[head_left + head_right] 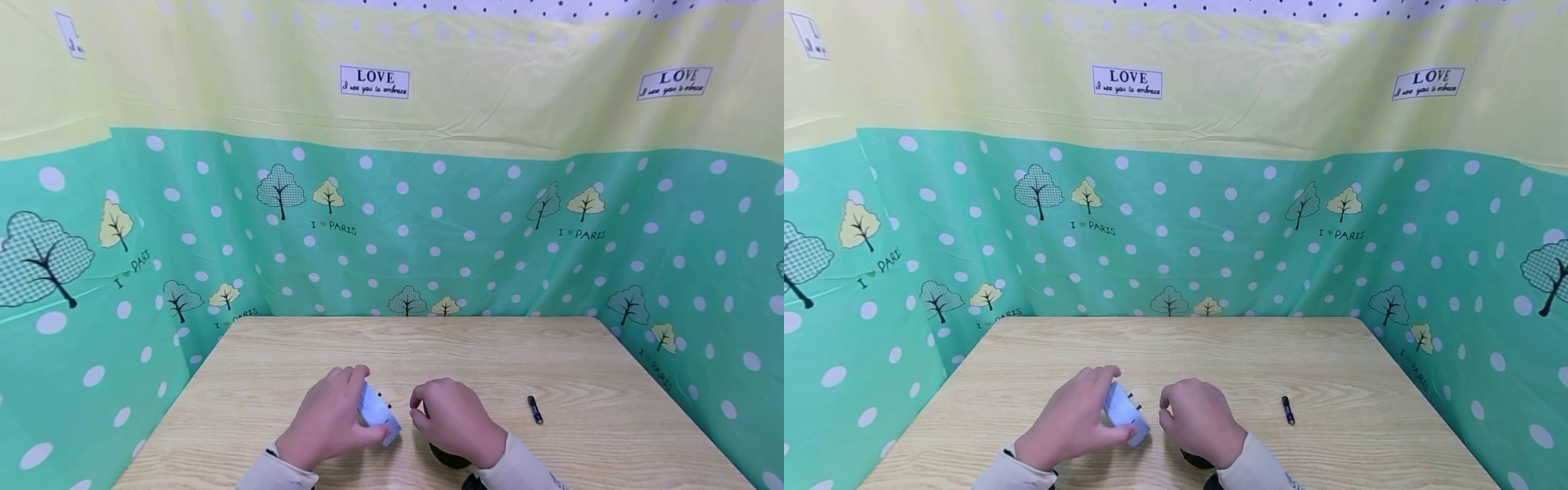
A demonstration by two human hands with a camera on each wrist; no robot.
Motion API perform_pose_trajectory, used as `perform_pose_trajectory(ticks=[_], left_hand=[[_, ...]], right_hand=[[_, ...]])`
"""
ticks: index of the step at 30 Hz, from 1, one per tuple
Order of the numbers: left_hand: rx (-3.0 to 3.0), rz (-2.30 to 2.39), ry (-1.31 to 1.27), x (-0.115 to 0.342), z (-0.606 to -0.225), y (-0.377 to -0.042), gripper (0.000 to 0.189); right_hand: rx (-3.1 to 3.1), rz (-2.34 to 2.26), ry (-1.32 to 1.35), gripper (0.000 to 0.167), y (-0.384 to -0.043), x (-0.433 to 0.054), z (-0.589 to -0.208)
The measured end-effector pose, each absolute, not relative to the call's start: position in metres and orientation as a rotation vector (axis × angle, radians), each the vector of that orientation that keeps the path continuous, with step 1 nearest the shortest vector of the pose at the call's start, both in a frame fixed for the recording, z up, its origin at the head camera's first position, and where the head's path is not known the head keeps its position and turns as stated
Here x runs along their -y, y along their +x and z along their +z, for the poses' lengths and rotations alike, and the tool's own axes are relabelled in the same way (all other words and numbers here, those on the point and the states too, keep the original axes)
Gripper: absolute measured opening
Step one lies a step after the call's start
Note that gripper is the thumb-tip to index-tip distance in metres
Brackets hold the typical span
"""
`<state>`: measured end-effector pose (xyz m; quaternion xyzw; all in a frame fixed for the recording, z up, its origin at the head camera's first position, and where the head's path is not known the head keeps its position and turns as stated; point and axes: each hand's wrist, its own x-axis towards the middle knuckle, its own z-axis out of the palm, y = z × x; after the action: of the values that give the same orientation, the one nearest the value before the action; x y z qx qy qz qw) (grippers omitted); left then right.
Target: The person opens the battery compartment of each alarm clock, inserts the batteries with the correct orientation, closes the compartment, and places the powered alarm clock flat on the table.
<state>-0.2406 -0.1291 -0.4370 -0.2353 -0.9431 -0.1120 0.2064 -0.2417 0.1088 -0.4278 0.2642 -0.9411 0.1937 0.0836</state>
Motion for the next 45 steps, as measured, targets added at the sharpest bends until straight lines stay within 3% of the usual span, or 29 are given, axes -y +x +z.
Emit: perform_pose_trajectory(ticks=[21,29,45], left_hand=[[2.620,-0.116,-0.485,0.118,-0.439,-0.235,0.088],[2.611,-0.036,-0.421,0.112,-0.439,-0.234,0.099],[2.611,0.061,-0.308,0.097,-0.442,-0.239,0.090]], right_hand=[[2.818,0.581,0.816,0.011,-0.242,-0.109,-0.427],[2.797,0.593,0.808,0.011,-0.242,-0.110,-0.428],[2.788,0.596,0.783,0.009,-0.242,-0.112,-0.425]])
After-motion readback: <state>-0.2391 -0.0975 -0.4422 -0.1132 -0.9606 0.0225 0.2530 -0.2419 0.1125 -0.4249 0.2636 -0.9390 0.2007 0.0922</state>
